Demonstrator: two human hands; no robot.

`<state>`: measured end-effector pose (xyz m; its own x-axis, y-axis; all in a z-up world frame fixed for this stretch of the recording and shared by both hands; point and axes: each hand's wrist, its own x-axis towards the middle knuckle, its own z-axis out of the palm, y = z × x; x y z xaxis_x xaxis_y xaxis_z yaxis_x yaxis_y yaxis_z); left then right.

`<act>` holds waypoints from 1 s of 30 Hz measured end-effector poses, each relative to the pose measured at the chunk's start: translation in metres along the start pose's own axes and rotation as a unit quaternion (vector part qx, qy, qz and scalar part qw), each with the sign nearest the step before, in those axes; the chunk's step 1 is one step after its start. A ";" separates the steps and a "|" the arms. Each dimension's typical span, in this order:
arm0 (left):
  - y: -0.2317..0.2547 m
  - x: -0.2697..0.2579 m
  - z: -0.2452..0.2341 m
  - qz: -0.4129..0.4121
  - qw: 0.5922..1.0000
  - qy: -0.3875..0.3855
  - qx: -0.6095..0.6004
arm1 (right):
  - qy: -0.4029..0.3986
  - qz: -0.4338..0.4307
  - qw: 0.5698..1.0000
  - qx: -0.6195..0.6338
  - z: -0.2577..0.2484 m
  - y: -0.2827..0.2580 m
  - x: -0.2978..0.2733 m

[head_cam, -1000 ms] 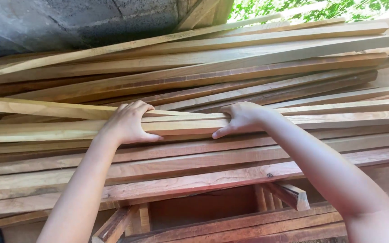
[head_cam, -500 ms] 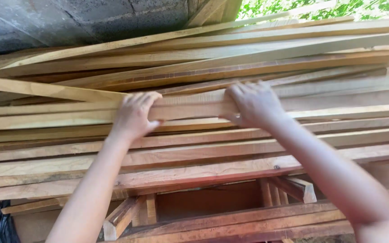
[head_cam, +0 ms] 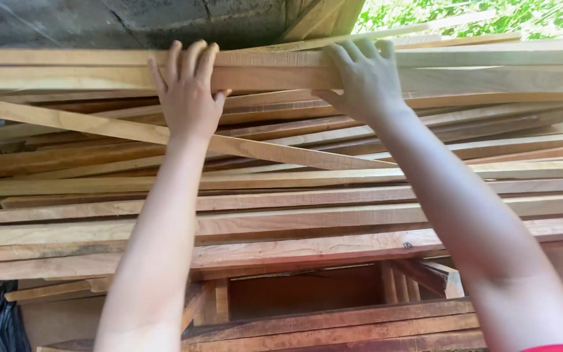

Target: Organizing and stacking long wooden planks on a rack in a storage area.

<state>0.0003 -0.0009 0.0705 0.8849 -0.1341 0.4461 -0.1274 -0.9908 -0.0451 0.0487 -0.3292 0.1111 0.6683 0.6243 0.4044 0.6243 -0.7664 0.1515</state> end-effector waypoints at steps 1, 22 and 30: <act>0.002 -0.002 0.012 -0.001 1.000 -0.002 0.000 | -0.002 0.000 1.000 0.001 0.005 -0.001 0.001; 0.046 -0.105 0.014 0.109 0.982 -0.131 -0.080 | -0.459 0.267 0.825 0.196 -0.013 0.019 -0.160; 0.049 -0.105 -0.007 0.142 0.989 -0.026 -0.020 | -0.359 0.262 0.886 0.133 -0.023 0.007 -0.174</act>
<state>-0.1018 -0.0351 0.0274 0.8326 -0.4095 0.3729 -0.3913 -0.9114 -0.1272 -0.0723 -0.4464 0.0624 0.9198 0.2024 -0.3360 0.1626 -0.9763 -0.1431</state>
